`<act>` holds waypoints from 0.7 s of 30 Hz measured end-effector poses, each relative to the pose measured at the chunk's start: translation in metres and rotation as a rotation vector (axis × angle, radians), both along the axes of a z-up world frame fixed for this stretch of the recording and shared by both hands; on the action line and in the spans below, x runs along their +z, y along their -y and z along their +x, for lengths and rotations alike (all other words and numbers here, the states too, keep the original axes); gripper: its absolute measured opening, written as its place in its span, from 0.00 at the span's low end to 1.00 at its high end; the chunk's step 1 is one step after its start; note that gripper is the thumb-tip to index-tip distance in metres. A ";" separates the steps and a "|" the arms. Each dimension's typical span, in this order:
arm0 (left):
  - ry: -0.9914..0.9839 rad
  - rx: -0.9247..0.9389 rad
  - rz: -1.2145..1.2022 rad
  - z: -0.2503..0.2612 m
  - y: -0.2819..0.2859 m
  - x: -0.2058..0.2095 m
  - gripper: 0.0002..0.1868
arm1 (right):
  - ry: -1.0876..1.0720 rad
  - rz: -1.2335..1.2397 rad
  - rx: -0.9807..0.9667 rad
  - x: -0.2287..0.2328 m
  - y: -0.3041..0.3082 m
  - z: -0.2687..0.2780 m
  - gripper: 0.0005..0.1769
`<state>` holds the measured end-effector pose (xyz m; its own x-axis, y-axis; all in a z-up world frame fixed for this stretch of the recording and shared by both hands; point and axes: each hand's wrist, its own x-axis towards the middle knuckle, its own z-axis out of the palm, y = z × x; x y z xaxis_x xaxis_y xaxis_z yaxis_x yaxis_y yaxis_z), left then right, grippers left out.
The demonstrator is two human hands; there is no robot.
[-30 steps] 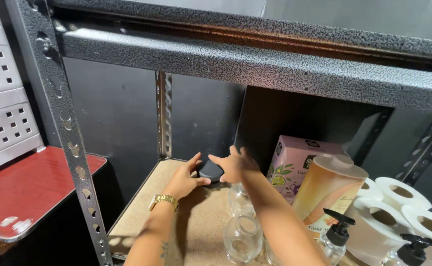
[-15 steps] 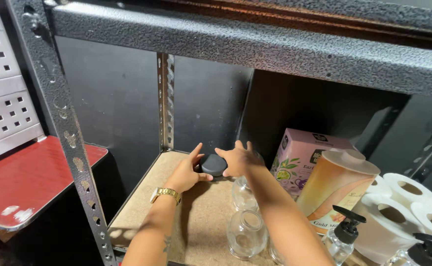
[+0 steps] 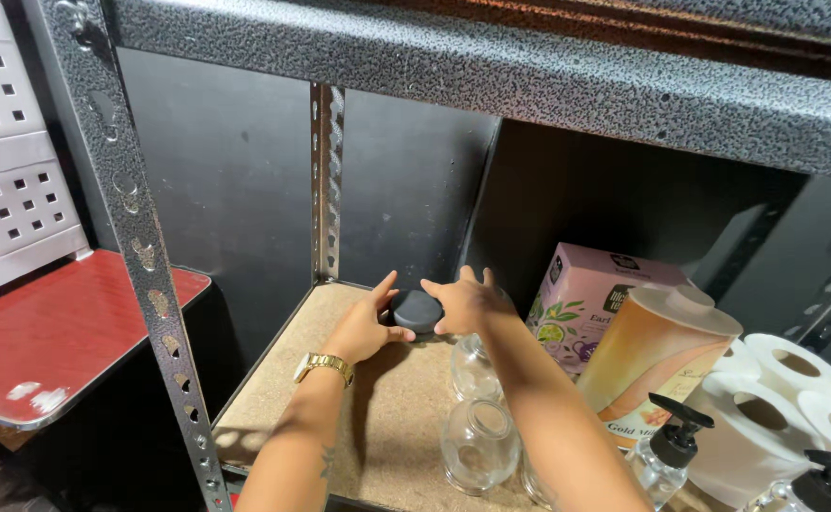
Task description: The person transfers black lids, yellow bottles, and clear pump bottles from a white basket onto a metal shelf. They place the items one by one, arranging them in rows on the shelf.
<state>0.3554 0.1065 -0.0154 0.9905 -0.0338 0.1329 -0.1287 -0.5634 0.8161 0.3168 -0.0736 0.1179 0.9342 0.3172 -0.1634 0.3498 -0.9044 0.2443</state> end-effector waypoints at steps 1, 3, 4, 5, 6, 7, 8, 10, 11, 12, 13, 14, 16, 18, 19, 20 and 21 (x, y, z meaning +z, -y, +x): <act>-0.001 -0.001 0.000 -0.001 0.000 0.001 0.62 | -0.001 0.000 -0.001 0.004 -0.001 -0.006 0.50; -0.010 0.011 -0.001 -0.003 0.001 0.004 0.63 | -0.022 0.019 -0.022 0.012 -0.004 -0.018 0.48; -0.011 0.011 -0.001 -0.005 0.001 0.004 0.63 | -0.023 0.019 -0.022 0.010 -0.004 -0.017 0.48; -0.016 0.017 -0.013 -0.007 0.001 0.006 0.65 | -0.013 0.040 -0.035 0.008 -0.004 -0.015 0.48; -0.022 0.023 -0.025 -0.010 0.002 0.007 0.66 | -0.004 0.062 -0.047 0.006 -0.004 -0.014 0.49; -0.023 0.023 -0.028 -0.022 0.005 0.018 0.66 | -0.004 0.059 -0.047 0.006 -0.003 -0.010 0.49; -0.043 0.029 -0.019 -0.035 0.009 0.028 0.67 | 0.005 0.091 -0.032 0.005 -0.001 -0.007 0.47; -0.061 0.034 -0.017 -0.063 0.016 0.046 0.68 | 0.017 0.117 -0.017 0.004 0.001 -0.003 0.46; -0.051 0.044 0.013 -0.077 0.018 0.055 0.65 | 0.019 0.154 -0.011 0.005 0.002 -0.002 0.43; -0.040 0.055 0.043 -0.092 0.020 0.064 0.64 | 0.021 0.191 -0.005 0.006 0.003 -0.001 0.40; -0.039 0.053 0.041 -0.097 0.021 0.064 0.64 | 0.023 0.190 -0.007 0.006 0.005 0.003 0.40; 0.020 0.077 0.085 -0.102 0.022 0.064 0.52 | 0.048 0.203 0.097 0.006 0.007 0.007 0.31; 0.071 0.091 0.133 -0.111 0.024 0.062 0.43 | 0.065 0.221 0.190 0.002 0.009 0.002 0.24; 0.151 0.186 0.096 -0.120 0.027 0.055 0.21 | 0.270 0.227 0.224 -0.006 0.011 -0.014 0.16; 0.133 0.172 0.099 -0.138 0.033 0.065 0.21 | 0.254 0.230 0.208 0.011 0.019 -0.050 0.16; 0.079 0.186 0.117 -0.155 0.039 0.074 0.17 | 0.222 0.324 0.181 0.028 0.027 -0.083 0.12; 0.020 0.193 0.137 -0.172 0.046 0.082 0.14 | 0.187 0.418 0.144 0.044 0.036 -0.117 0.10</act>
<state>0.1836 0.0607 0.0667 0.9776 0.1371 0.1594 -0.0229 -0.6842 0.7290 0.1994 -0.1096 0.1619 0.8772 0.4483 0.1722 0.4635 -0.8841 -0.0597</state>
